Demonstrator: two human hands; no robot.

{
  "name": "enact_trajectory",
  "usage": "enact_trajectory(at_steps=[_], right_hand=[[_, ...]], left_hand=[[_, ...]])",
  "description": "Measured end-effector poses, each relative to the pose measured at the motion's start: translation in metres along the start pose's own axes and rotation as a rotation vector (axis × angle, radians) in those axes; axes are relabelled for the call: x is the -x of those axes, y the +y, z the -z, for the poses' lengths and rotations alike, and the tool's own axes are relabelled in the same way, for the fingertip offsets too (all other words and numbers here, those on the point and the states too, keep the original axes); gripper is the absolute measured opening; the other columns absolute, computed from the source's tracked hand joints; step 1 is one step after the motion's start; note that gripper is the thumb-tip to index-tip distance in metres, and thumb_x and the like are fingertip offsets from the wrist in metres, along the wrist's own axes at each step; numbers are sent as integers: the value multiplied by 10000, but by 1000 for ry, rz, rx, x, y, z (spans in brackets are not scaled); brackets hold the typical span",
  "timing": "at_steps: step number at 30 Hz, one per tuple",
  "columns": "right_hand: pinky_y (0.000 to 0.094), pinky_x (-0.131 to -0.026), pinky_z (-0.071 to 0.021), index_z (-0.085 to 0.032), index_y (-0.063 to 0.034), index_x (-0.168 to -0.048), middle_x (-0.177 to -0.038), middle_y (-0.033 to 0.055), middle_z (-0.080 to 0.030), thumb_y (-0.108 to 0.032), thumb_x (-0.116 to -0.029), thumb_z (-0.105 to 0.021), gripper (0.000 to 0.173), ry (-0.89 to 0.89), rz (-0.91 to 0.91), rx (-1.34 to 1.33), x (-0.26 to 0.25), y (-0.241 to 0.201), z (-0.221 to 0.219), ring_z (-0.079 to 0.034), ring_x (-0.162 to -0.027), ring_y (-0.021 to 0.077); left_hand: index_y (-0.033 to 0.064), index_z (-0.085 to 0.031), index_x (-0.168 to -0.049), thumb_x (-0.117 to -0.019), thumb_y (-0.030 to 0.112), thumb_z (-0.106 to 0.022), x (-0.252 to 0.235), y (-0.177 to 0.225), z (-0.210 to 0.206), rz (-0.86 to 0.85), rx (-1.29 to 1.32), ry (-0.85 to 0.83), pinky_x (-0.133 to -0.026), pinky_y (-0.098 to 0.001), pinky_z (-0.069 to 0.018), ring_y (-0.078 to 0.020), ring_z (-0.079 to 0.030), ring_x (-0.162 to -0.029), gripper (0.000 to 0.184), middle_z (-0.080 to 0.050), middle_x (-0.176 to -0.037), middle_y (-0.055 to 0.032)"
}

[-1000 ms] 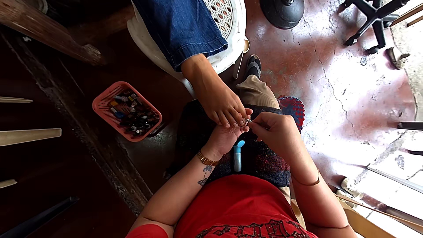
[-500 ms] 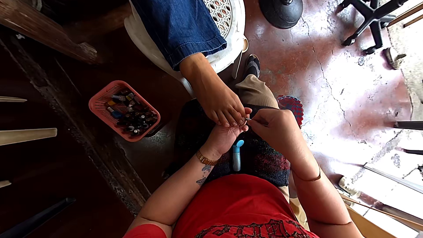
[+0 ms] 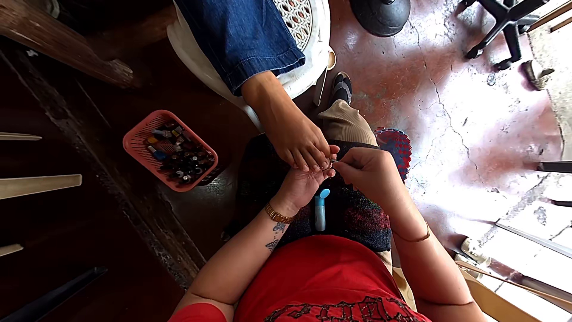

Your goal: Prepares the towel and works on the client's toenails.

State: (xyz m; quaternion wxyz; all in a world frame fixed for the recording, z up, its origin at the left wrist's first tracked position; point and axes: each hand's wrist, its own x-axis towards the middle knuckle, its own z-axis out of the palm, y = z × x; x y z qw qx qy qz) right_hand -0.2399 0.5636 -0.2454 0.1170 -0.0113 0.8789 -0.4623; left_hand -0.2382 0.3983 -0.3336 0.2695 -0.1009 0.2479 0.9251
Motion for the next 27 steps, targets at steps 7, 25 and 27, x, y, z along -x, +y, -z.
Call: enact_trajectory(at_steps=[7,25,27], right_hand=[[219,-416,-502,-657,-1,-864,-627,85,-636,-91,-1005,-628,170,-116,-281,-706,0,12,-3,-556,-433,90],[816,-1130,-120,-784,-32,-903,-1563,322,-402,-601,-874,-671,581,-44,19,764,73,42,-92,-299,-1503,494],[799,-1144,-93,-768,-54,-887,-1569,296,-412,-480,-878,-688,434,-41,14,668,73,39,-85,-291,-1513,475]], left_hand=[[99,-732,-1098,-989,175,-612,-1,1,0,3,19,-20,-828,-287,-591,-133,-705,-936,179,-726,-1107,-70],[175,-701,-1073,-1071,234,-343,-2,2,-10,3,-118,41,-827,-293,-566,-105,-670,-980,363,-700,-1148,9],[174,-695,-1076,-1078,226,-329,-3,2,-11,8,-147,61,-823,-291,-563,-105,-666,-986,369,-693,-1169,13]])
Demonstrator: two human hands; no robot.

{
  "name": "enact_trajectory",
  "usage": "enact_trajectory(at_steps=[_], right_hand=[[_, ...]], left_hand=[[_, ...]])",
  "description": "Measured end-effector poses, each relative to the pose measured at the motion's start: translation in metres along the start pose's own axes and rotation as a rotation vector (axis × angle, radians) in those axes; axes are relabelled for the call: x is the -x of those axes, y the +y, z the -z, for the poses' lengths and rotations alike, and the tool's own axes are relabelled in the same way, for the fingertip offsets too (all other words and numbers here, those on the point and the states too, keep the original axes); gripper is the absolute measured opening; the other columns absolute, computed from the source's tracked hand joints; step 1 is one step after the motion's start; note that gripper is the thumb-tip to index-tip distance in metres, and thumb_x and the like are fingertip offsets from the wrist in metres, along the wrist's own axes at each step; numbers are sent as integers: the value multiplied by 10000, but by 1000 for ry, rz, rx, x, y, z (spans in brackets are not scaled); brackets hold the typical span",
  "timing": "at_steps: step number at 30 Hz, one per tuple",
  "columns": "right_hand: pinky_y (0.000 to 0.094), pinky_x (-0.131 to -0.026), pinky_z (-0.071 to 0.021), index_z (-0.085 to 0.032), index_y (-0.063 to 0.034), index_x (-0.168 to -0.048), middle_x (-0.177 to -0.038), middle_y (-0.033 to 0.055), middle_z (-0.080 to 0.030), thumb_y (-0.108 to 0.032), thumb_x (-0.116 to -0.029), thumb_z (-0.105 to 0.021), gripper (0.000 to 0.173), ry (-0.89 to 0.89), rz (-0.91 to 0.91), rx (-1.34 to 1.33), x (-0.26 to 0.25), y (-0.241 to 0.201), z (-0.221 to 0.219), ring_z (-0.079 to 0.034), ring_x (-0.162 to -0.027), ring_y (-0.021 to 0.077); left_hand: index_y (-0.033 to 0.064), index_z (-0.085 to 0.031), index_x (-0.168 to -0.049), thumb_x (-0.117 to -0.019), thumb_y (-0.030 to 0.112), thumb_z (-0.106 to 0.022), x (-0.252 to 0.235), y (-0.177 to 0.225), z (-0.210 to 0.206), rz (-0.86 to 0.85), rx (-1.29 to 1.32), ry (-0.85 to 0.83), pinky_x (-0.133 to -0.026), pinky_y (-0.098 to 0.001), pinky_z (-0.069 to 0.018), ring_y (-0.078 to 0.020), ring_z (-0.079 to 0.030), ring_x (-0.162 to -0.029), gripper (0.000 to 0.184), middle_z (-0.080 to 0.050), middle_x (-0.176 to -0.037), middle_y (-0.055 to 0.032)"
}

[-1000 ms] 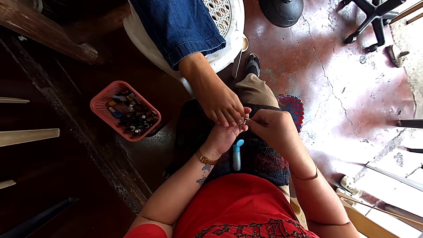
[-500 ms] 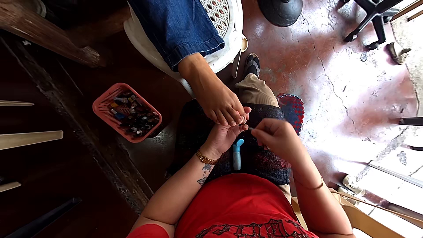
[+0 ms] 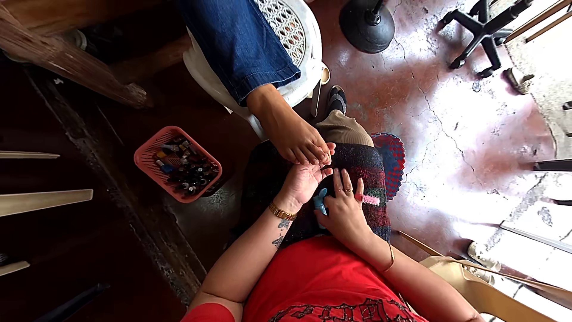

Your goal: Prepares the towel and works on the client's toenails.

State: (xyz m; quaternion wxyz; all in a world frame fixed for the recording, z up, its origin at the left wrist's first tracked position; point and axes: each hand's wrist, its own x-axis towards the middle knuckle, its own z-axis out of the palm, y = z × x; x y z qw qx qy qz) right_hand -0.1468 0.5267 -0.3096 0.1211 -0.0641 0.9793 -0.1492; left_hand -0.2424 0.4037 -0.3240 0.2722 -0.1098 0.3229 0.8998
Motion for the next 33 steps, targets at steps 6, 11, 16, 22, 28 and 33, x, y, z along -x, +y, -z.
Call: enact_trajectory(at_steps=[6,11,16,22,28,33], right_hand=[[439,-887,-558,-686,-54,-1003,-871,34,-715,-195,-849,-717,211,328,51,-432,0,24,44,-693,-850,150],[614,-1096,-395,-746,-100,-1065,-1176,136,-690,-99,-920,-683,158,646,249,-192,-37,44,63,-602,-1225,333],[720,-1123,-266,-767,-185,-1104,-1190,167,-646,-63,-925,-693,229,712,430,47,-64,39,71,-540,-1281,396],[651,-1133,-331,-780,-178,-1054,-1204,144,-674,-72,-917,-692,195,723,367,-104,-67,48,74,-547,-1292,376],[475,-1036,-478,-776,-150,-1031,-1221,121,-674,-57,-870,-733,190,757,297,-342,-65,50,76,-562,-1276,301],[562,-1101,-394,-773,-190,-1082,-1246,148,-653,-71,-921,-694,214,763,441,-173,-69,35,88,-513,-1326,359]], left_hand=[[165,-665,-1087,-1093,205,-256,-1,0,-1,-9,-97,44,-825,-283,-553,-98,-662,-990,411,-689,-1196,12],[142,-673,-1108,-1102,171,-346,0,1,-10,14,-38,131,-811,-279,-555,-104,-679,-961,329,-707,-1188,-10],[88,-649,-1190,-1097,136,-366,1,1,-15,36,2,197,-782,-275,-555,-139,-682,-941,302,-710,-1142,-63],[88,-663,-1174,-1086,113,-401,1,2,-16,49,10,200,-774,-264,-545,-130,-671,-938,277,-704,-1165,-52],[60,-677,-1163,-983,-15,-589,5,3,-23,-11,-77,179,-725,-248,-544,-116,-665,-880,215,-712,-1115,-59],[50,-544,-1301,-932,78,-673,22,2,-19,16,-252,-16,-769,-235,-544,-88,-641,-957,392,-632,-1243,-40]])
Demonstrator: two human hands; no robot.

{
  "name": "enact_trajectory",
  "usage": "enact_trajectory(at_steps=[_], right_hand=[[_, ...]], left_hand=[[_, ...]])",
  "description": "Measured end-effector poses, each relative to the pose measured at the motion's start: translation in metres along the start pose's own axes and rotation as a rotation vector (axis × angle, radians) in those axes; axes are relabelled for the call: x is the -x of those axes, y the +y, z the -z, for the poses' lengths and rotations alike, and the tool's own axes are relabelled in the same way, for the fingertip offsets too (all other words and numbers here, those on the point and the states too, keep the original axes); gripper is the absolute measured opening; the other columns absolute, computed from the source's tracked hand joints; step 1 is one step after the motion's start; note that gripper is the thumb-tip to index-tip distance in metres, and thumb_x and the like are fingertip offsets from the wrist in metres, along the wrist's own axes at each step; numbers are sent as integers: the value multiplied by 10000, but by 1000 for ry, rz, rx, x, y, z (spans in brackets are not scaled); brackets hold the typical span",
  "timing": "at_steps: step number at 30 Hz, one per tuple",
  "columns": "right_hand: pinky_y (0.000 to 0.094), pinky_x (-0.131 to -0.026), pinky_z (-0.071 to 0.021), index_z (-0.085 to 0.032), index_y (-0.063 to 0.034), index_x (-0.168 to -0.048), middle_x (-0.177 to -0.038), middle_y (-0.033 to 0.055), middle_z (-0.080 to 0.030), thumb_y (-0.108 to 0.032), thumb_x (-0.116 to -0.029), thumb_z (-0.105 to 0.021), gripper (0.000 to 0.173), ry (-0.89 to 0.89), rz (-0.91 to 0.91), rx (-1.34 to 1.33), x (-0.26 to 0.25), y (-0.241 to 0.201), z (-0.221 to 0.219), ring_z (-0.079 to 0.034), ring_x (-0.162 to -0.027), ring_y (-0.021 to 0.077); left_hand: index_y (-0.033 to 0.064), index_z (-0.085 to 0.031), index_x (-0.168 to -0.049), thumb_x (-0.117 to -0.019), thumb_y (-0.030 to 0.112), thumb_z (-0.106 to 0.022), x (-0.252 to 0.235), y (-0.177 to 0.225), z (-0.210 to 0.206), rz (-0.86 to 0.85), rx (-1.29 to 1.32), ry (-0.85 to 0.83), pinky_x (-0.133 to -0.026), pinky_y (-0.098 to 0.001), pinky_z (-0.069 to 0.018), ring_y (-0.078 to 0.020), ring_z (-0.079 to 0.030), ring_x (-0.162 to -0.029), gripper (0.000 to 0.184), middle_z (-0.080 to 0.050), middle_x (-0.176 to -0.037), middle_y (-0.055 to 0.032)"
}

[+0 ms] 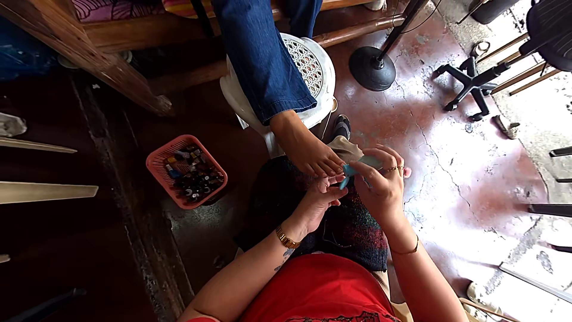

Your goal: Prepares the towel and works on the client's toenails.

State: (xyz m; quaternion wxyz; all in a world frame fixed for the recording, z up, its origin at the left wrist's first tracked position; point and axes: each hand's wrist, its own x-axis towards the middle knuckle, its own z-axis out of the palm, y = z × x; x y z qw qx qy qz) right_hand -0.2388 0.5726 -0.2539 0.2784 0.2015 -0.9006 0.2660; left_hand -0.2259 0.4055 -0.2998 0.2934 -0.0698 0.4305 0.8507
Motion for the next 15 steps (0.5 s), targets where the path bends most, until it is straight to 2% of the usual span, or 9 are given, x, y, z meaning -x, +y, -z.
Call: enact_trajectory(at_steps=[3,4,6,8,9,11,13,15], right_hand=[[640,-1152,-310,-760,-178,-1094,-1248,161,-652,-74,-938,-691,200,-45,93,72,-6,0,-2,-517,-1331,386],[641,-1155,-309,-765,-175,-1084,-1245,161,-658,-69,-937,-688,197,-45,92,78,-7,2,-2,-523,-1328,384],[597,-1132,-368,-773,-165,-1053,-1233,153,-666,-59,-928,-686,186,-15,51,57,-7,7,-1,-534,-1316,365],[550,-1087,-422,-775,-164,-1032,-1236,153,-667,-64,-920,-690,172,11,10,47,-5,12,0,-531,-1318,359],[553,-1087,-421,-773,-166,-1032,-1249,156,-664,-66,-923,-687,171,7,5,48,-3,14,1,-522,-1331,365],[598,-1104,-393,-774,-183,-1047,-1260,155,-663,-73,-934,-679,184,-21,24,73,-1,16,0,-520,-1336,377],[628,-1120,-365,-779,-190,-1056,-1262,158,-664,-71,-939,-679,195,-36,36,91,-1,17,-1,-526,-1335,380],[590,-1103,-400,-781,-184,-1048,-1262,149,-669,-74,-934,-678,188,-6,6,86,-3,17,0,-531,-1329,369]], left_hand=[[101,-594,-1194,-1013,172,-587,7,-3,-1,12,67,62,-748,-238,-531,-80,-629,-934,194,-650,-1171,-1],[106,-587,-1198,-1034,207,-553,7,-3,-2,26,101,78,-740,-240,-531,-83,-632,-923,196,-649,-1183,-6],[117,-571,-1229,-1084,284,-446,7,2,-6,62,147,112,-736,-257,-538,-104,-645,-932,253,-647,-1210,-19],[153,-641,-1171,-1103,415,-366,3,12,-15,120,146,179,-727,-270,-536,-109,-657,-937,386,-684,-1154,9],[155,-661,-1154,-1095,463,-371,1,16,-19,155,149,214,-733,-280,-536,-114,-660,-947,427,-690,-1134,12],[141,-681,-1103,-1065,470,-472,-4,22,-30,203,180,316,-711,-282,-532,-122,-664,-923,392,-700,-1081,2],[108,-681,-1070,-1014,356,-627,-8,23,-39,200,220,418,-670,-270,-520,-126,-649,-861,260,-687,-1020,-23],[70,-650,-1008,-956,175,-713,-9,23,-45,157,239,456,-630,-254,-516,-125,-619,-782,133,-644,-934,-45]])
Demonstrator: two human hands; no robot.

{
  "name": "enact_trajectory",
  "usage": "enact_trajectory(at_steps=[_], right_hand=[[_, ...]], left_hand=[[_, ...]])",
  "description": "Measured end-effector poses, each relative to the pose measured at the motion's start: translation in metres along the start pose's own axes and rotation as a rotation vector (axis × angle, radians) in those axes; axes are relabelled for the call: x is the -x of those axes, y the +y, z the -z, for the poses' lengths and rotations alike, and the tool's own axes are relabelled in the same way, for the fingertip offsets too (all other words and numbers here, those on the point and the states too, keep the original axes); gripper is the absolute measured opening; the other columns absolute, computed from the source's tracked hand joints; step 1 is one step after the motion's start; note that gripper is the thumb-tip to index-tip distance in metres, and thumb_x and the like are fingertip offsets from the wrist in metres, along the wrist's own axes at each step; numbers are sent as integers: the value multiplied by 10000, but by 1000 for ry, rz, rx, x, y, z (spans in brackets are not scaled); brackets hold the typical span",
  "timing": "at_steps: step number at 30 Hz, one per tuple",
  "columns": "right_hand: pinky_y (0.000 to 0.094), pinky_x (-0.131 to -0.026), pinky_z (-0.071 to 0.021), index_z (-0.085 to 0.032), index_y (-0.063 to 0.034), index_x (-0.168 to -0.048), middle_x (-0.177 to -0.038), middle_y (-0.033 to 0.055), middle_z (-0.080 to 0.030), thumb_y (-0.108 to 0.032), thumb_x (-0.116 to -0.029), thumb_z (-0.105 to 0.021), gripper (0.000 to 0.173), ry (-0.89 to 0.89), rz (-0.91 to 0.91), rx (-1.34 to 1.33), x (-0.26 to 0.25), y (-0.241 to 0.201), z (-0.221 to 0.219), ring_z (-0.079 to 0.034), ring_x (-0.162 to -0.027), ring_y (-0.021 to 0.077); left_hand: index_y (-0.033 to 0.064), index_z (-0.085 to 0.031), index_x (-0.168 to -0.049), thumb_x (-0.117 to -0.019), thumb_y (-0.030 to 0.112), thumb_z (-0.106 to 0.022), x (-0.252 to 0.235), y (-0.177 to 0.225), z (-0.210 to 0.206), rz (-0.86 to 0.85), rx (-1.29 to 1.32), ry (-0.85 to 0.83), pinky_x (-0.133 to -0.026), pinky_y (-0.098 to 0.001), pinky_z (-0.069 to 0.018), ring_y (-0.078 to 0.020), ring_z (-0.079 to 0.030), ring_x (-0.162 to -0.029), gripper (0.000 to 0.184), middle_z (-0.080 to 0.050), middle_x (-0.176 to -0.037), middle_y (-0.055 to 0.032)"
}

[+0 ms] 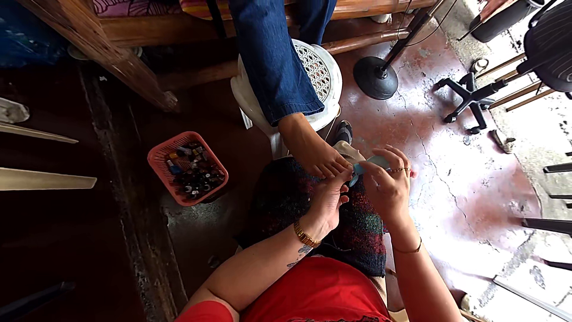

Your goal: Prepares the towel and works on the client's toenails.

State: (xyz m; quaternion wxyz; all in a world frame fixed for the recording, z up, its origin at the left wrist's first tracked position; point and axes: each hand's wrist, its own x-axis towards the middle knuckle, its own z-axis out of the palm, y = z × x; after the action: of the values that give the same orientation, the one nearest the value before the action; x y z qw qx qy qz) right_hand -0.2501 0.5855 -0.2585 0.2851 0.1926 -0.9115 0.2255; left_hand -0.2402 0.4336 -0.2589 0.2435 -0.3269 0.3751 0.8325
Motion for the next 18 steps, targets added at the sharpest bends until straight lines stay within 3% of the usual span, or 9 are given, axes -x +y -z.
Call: enact_trajectory(at_steps=[2,5,8,11,14,18], right_hand=[[531,-1077,-435,-775,-170,-1048,-1266,147,-670,-82,-928,-690,172,32,-44,-18,-3,0,4,-531,-1331,353],[504,-1074,-432,-773,-159,-1039,-1264,159,-665,-80,-924,-699,158,52,-43,-47,-6,-4,7,-529,-1330,342],[528,-1076,-434,-771,-188,-1042,-1269,150,-661,-83,-925,-700,172,21,8,-71,-5,-15,3,-516,-1339,351],[615,-1063,-419,-768,-209,-1076,-1278,166,-660,-66,-945,-674,216,-64,87,-15,-3,-23,-2,-512,-1341,412],[583,-1073,-426,-781,-210,-1075,-1279,142,-668,-56,-935,-659,241,-85,37,-30,-4,-22,-3,-518,-1339,388],[530,-1050,-453,-789,-216,-1069,-1275,138,-673,-71,-924,-674,235,-41,-7,-68,-5,-22,3,-529,-1331,362]], left_hand=[[65,-641,-965,-930,56,-698,3,-2,2,-25,0,-48,-627,-246,-515,-124,-612,-767,67,-639,-902,-42],[112,-649,-1122,-1007,244,-641,5,-3,13,12,-17,-112,-688,-266,-516,-125,-628,-893,175,-649,-1060,-20],[124,-662,-1089,-1049,357,-559,6,0,20,20,11,-57,-723,-287,-512,-129,-625,-928,259,-653,-1081,-5],[88,-680,-1008,-1020,214,-617,5,2,22,-3,75,-17,-637,-245,-514,-116,-625,-790,142,-669,-960,-29],[89,-650,-988,-980,103,-643,10,3,27,-7,90,-77,-652,-252,-524,-126,-619,-794,18,-648,-934,-37],[131,-692,-1092,-1035,294,-595,9,5,40,22,41,-53,-708,-267,-525,-115,-642,-930,198,-674,-1125,-2]])
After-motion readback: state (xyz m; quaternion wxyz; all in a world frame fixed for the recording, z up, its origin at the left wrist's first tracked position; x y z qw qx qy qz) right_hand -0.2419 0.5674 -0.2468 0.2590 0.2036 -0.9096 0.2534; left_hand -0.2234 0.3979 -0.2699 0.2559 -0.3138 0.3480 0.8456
